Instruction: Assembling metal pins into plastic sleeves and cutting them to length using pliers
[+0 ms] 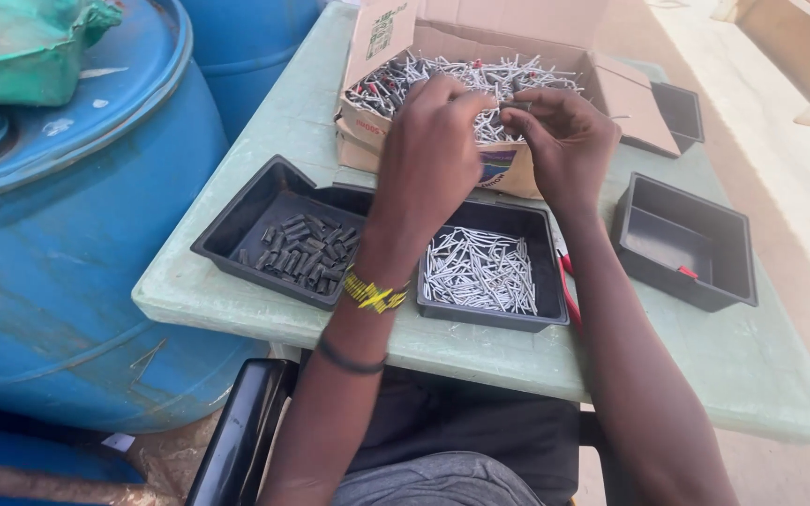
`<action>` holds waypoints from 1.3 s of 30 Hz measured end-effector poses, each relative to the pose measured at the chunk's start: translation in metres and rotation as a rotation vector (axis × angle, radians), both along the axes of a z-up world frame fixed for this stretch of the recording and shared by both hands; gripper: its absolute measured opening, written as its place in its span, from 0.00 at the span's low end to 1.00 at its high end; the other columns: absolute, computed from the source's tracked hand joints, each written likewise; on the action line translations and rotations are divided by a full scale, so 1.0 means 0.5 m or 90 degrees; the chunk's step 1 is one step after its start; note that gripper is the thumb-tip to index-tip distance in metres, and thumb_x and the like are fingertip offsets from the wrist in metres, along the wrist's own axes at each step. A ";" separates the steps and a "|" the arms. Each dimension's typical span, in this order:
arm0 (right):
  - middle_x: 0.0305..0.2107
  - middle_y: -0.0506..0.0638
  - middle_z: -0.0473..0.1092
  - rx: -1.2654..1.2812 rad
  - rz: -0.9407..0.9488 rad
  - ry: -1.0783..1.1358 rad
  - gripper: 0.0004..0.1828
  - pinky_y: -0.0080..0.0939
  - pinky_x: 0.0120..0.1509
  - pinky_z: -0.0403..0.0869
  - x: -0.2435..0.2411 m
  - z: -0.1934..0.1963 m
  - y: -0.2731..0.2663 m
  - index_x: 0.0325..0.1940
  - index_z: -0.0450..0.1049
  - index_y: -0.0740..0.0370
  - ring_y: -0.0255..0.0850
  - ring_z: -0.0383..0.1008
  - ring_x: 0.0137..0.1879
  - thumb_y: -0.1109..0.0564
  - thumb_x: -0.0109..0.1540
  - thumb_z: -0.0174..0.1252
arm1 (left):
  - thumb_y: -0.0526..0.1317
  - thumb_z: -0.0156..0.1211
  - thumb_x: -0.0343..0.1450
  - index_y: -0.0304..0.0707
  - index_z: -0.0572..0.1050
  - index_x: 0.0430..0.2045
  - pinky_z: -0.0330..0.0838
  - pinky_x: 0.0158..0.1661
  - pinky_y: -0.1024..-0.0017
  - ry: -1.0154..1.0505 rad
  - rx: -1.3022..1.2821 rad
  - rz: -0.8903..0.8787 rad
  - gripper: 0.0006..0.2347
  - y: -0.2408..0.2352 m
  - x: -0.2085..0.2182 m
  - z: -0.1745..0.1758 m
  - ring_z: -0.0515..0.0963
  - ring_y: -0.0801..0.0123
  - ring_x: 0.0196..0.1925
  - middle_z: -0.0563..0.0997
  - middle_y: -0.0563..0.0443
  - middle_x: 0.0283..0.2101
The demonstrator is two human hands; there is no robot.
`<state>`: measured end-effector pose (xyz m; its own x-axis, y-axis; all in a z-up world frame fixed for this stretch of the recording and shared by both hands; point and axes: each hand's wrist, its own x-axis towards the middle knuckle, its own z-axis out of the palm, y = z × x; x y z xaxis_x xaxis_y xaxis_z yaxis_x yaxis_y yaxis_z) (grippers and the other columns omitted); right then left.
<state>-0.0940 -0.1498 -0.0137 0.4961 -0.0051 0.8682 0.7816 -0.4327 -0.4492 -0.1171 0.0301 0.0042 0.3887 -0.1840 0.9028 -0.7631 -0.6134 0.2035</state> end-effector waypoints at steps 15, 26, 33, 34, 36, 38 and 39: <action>0.31 0.58 0.80 -0.101 0.142 0.095 0.12 0.40 0.48 0.81 -0.022 -0.001 0.058 0.53 0.81 0.62 0.41 0.83 0.39 0.68 0.66 0.63 | 0.35 0.53 0.74 0.48 0.83 0.35 0.79 0.36 0.44 0.339 0.243 0.183 0.09 0.157 -0.035 0.008 0.84 0.36 0.37 0.81 0.41 0.28; 0.31 0.64 0.78 0.059 0.377 0.294 0.11 0.37 0.35 0.85 0.014 -0.018 0.013 0.52 0.77 0.76 0.44 0.83 0.34 0.69 0.65 0.61 | 0.34 0.62 0.73 0.37 0.71 0.46 0.78 0.41 0.40 0.274 0.138 0.018 0.10 0.057 -0.054 0.008 0.84 0.34 0.41 0.84 0.34 0.36; 0.33 0.64 0.79 0.033 0.430 0.305 0.16 0.32 0.32 0.82 0.004 -0.013 0.019 0.56 0.76 0.74 0.42 0.82 0.34 0.70 0.63 0.62 | 0.40 0.57 0.74 0.51 0.84 0.35 0.79 0.41 0.43 0.366 0.273 0.132 0.07 0.119 -0.055 0.024 0.84 0.32 0.38 0.85 0.37 0.30; 0.33 0.64 0.79 0.034 0.432 0.306 0.16 0.32 0.32 0.82 0.008 -0.011 0.014 0.56 0.76 0.74 0.42 0.82 0.34 0.70 0.63 0.62 | 0.40 0.57 0.74 0.51 0.84 0.35 0.79 0.41 0.43 0.368 0.274 0.133 0.07 0.134 -0.061 0.036 0.84 0.32 0.38 0.85 0.37 0.30; 0.34 0.62 0.78 0.044 0.388 0.279 0.11 0.29 0.33 0.80 0.020 -0.007 0.007 0.53 0.77 0.74 0.36 0.79 0.34 0.65 0.69 0.57 | 0.41 0.60 0.73 0.50 0.86 0.32 0.79 0.41 0.48 0.360 0.342 0.226 0.06 0.167 -0.067 0.067 0.86 0.38 0.34 0.85 0.42 0.27; 0.34 0.60 0.77 0.037 0.368 0.277 0.11 0.26 0.32 0.76 0.027 -0.006 0.002 0.54 0.76 0.73 0.32 0.75 0.33 0.63 0.70 0.55 | 0.39 0.60 0.73 0.47 0.87 0.32 0.78 0.43 0.46 0.410 0.372 0.220 0.07 0.191 -0.054 0.058 0.86 0.35 0.36 0.86 0.38 0.29; 0.34 0.58 0.76 0.030 0.352 0.280 0.12 0.24 0.31 0.72 0.027 -0.012 0.001 0.54 0.75 0.73 0.29 0.71 0.32 0.62 0.72 0.52 | 0.36 0.60 0.72 0.43 0.88 0.33 0.77 0.44 0.43 0.466 0.400 0.215 0.08 0.205 -0.050 0.051 0.85 0.31 0.39 0.87 0.35 0.31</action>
